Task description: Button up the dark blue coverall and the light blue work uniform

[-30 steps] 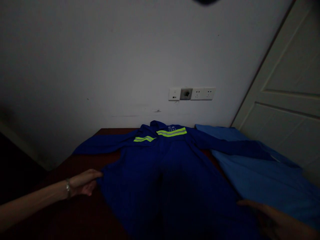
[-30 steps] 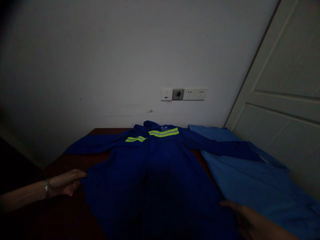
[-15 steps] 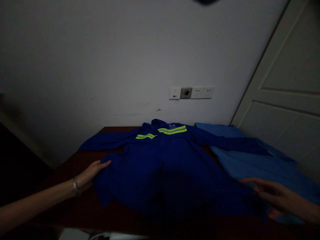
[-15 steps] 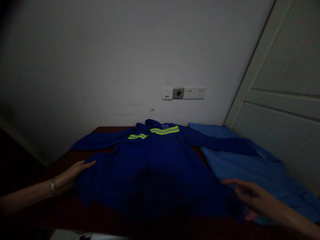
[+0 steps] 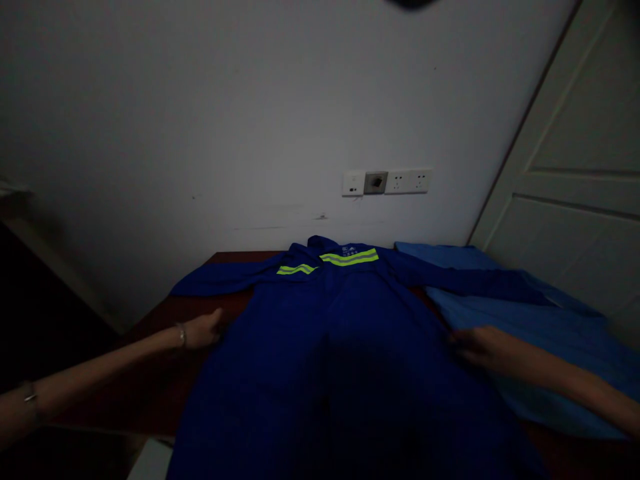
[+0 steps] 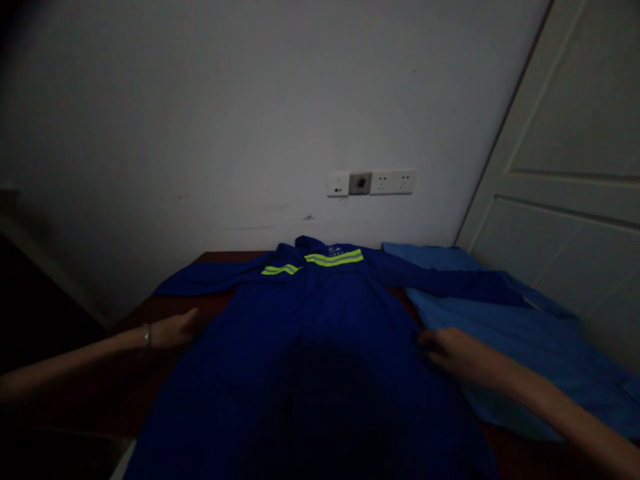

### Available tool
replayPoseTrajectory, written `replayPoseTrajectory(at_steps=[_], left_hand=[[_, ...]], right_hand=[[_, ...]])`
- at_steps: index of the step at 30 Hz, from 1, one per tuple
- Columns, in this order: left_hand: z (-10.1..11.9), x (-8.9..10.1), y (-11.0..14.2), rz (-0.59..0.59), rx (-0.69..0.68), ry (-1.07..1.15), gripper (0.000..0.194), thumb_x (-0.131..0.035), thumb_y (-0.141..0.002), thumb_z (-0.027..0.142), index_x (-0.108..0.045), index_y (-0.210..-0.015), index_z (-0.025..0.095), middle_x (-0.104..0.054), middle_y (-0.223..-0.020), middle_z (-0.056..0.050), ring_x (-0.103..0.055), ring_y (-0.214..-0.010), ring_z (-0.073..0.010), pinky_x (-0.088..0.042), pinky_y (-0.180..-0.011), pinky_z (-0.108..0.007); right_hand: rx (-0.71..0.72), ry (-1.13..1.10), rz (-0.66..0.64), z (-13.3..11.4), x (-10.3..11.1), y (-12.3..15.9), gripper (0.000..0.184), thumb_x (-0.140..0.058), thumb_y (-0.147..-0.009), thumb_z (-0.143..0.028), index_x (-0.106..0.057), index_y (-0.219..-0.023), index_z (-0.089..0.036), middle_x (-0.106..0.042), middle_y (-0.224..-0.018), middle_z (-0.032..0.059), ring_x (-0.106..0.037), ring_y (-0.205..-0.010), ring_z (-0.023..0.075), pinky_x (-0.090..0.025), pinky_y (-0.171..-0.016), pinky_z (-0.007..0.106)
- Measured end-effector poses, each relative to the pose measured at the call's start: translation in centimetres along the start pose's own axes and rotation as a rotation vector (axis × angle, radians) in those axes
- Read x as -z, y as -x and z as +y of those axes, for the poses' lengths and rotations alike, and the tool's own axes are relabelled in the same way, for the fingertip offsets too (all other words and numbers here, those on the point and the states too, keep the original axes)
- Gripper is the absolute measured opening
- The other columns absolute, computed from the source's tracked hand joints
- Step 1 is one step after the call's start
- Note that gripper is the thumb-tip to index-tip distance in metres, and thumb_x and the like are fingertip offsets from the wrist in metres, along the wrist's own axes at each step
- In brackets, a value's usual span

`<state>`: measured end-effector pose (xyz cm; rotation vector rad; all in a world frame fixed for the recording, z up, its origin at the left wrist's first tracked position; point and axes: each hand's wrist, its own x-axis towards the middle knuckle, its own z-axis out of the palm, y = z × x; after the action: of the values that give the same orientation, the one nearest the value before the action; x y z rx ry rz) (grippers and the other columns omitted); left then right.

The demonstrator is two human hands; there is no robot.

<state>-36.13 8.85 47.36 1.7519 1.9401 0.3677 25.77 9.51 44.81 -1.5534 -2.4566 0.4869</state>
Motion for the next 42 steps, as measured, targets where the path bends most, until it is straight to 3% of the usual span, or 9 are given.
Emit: replayPoseTrajectory(at_steps=[4, 7, 11, 16, 27, 32, 36, 39, 42], left_hand=[[4.7, -0.6, -7.9, 0.100, -0.194, -0.547, 0.064, -0.046, -0.074, 0.041, -0.035, -0.130, 0.012, -0.033, -0.137, -0.019, -0.031, -0.125, -0.0335, -0.028, -0.098, -0.046], [7.7, -3.2, -13.2, 0.102, -0.162, -0.645, 0.066, -0.030, -0.081, 0.055, -0.022, -0.138, 0.022, -0.012, -0.146, -0.013, -0.011, -0.130, -0.0385, -0.020, -0.098, -0.056], [9.4, -6.4, -18.4, 0.079, -0.139, -0.636, 0.067, -0.018, -0.081, 0.063, -0.014, -0.139, 0.030, -0.006, -0.147, -0.009, -0.005, -0.130, -0.0421, -0.015, -0.093, -0.066], [9.4, -7.6, -22.7, 0.020, -0.159, -0.600, 0.061, -0.013, -0.081, 0.062, -0.010, -0.137, 0.039, -0.007, -0.147, -0.003, -0.008, -0.127, -0.0472, -0.020, -0.083, -0.073], [10.5, -7.3, -30.3, 0.051, -0.230, -0.587, 0.058, -0.014, -0.081, 0.062, -0.014, -0.136, 0.041, -0.010, -0.147, -0.001, -0.008, -0.127, -0.0464, -0.020, -0.085, -0.071], [11.2, -7.2, -31.2, 0.052, -0.259, -0.617, 0.056, -0.014, -0.083, 0.059, -0.014, -0.136, 0.041, -0.011, -0.147, -0.002, -0.015, -0.126, -0.0453, -0.022, -0.086, -0.069], [12.8, -7.4, -29.6, 0.154, -0.301, -0.767, 0.054, -0.022, -0.088, 0.044, -0.026, -0.137, 0.024, -0.020, -0.144, -0.013, -0.019, -0.126, -0.0421, -0.023, -0.089, -0.064], [15.2, -7.7, -26.6, 0.223, -0.477, -0.905, 0.054, -0.039, -0.082, 0.024, -0.030, -0.134, 0.014, -0.021, -0.142, -0.018, -0.018, -0.127, -0.0401, -0.020, -0.095, -0.058], [18.1, -8.2, -21.0, 0.240, -0.736, -0.914, 0.048, -0.045, -0.077, 0.017, -0.042, -0.125, 0.011, -0.030, -0.137, -0.018, -0.027, -0.124, -0.0355, -0.026, -0.097, -0.050]], right_hand=[[0.118, 0.203, 0.109, -3.9, 1.3, -10.3, 0.049, -0.036, -0.084, -0.042, -0.051, -0.121, -0.015, -0.052, -0.122, 0.0145, -0.051, -0.109, 0.0255, -0.038, -0.094, 0.038], [0.078, 0.308, 0.139, -5.7, -0.2, -17.4, 0.057, -0.033, -0.085, -0.048, -0.037, -0.133, -0.017, -0.029, -0.140, 0.0146, -0.027, -0.127, 0.0303, -0.025, -0.102, 0.044], [-0.134, 0.304, 0.061, -5.4, -3.1, -23.5, 0.061, -0.020, -0.083, -0.062, -0.022, -0.137, -0.034, -0.009, -0.147, 0.0067, -0.009, -0.131, 0.0374, -0.013, -0.097, 0.062], [-0.432, 0.237, -0.008, -2.0, -5.3, -26.1, 0.074, -0.010, -0.075, -0.073, -0.012, -0.138, -0.036, -0.005, -0.148, 0.0071, -0.005, -0.129, 0.0430, -0.007, -0.093, 0.067], [-0.506, 0.248, 0.050, 1.9, -4.7, -30.0, 0.077, -0.005, -0.072, -0.075, -0.008, -0.139, -0.036, -0.004, -0.148, 0.0054, -0.003, -0.129, 0.0425, -0.005, -0.091, 0.068], [-0.502, 0.250, 0.070, 2.2, -4.2, -30.7, 0.074, -0.007, -0.074, -0.073, -0.012, -0.138, -0.036, -0.007, -0.147, 0.0069, -0.006, -0.129, 0.0425, -0.007, -0.092, 0.067], [-0.458, 0.337, 0.062, 0.4, -3.1, -29.8, 0.070, -0.013, -0.080, -0.067, -0.018, -0.139, -0.029, -0.012, -0.146, 0.0107, -0.008, -0.128, 0.0421, -0.006, -0.093, 0.065], [-0.267, 0.432, 0.087, -1.6, -2.0, -26.9, 0.063, -0.028, -0.084, -0.056, -0.027, -0.137, -0.022, -0.021, -0.143, 0.0128, -0.016, -0.128, 0.0387, -0.015, -0.097, 0.058], [0.008, 0.440, 0.087, -3.5, -0.8, -21.0, 0.043, -0.040, -0.084, -0.034, -0.046, -0.123, -0.019, -0.039, -0.132, 0.0121, -0.036, -0.118, 0.0289, -0.034, -0.093, 0.042]])
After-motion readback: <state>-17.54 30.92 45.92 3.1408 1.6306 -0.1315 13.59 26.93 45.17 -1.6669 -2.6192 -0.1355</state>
